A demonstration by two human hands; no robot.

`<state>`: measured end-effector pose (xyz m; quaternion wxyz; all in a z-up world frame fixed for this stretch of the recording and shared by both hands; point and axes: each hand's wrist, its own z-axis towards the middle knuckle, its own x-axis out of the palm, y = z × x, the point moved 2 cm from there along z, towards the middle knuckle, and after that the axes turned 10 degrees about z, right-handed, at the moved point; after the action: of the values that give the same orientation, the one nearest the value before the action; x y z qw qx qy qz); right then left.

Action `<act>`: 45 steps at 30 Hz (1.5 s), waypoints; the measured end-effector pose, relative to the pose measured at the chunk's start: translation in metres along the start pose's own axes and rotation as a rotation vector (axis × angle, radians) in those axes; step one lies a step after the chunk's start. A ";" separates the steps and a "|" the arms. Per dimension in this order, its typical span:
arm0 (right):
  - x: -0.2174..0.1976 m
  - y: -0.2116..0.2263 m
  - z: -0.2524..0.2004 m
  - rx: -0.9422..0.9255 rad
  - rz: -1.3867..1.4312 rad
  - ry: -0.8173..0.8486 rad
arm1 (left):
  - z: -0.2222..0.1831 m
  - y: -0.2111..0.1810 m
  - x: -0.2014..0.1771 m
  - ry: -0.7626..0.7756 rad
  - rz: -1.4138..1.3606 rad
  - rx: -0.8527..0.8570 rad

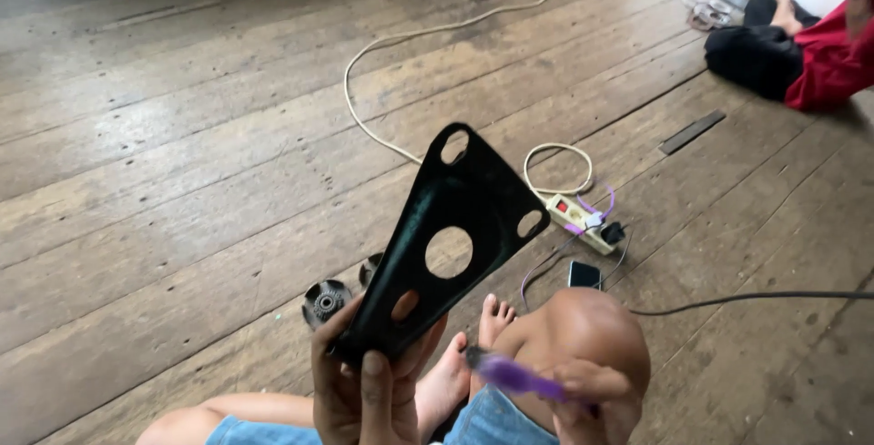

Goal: A person cleans a black metal motorcycle bracket using a purple toothbrush while sitting on a wooden floor.

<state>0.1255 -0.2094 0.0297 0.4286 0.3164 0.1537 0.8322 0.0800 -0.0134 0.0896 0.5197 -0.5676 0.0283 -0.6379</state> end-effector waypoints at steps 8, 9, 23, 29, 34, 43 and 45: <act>0.050 0.017 0.044 0.003 -0.385 0.404 | -0.003 -0.024 0.007 -0.056 0.118 -0.084; 0.050 0.016 0.043 0.016 -0.378 0.396 | -0.005 -0.025 0.007 -0.063 0.131 -0.092; -0.036 0.052 0.024 -0.284 -0.506 0.080 | -0.017 -0.020 0.011 -0.045 0.019 -0.116; -0.029 0.049 0.048 0.114 -0.366 -0.231 | 0.003 0.002 0.022 0.142 0.141 -0.341; -0.037 0.032 0.066 0.179 -0.161 -0.181 | 0.034 0.028 0.028 0.225 0.019 -0.479; -0.063 -0.059 0.120 0.609 0.190 -0.083 | 0.085 0.033 0.008 0.237 0.109 -0.426; -0.066 -0.076 0.124 0.651 0.237 -0.069 | 0.093 0.038 0.000 0.200 0.102 -0.430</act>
<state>0.2822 -0.2198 0.0566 0.2107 0.4802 0.3587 0.7722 0.1743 0.0204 0.0990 0.4132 -0.5968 0.2435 -0.6433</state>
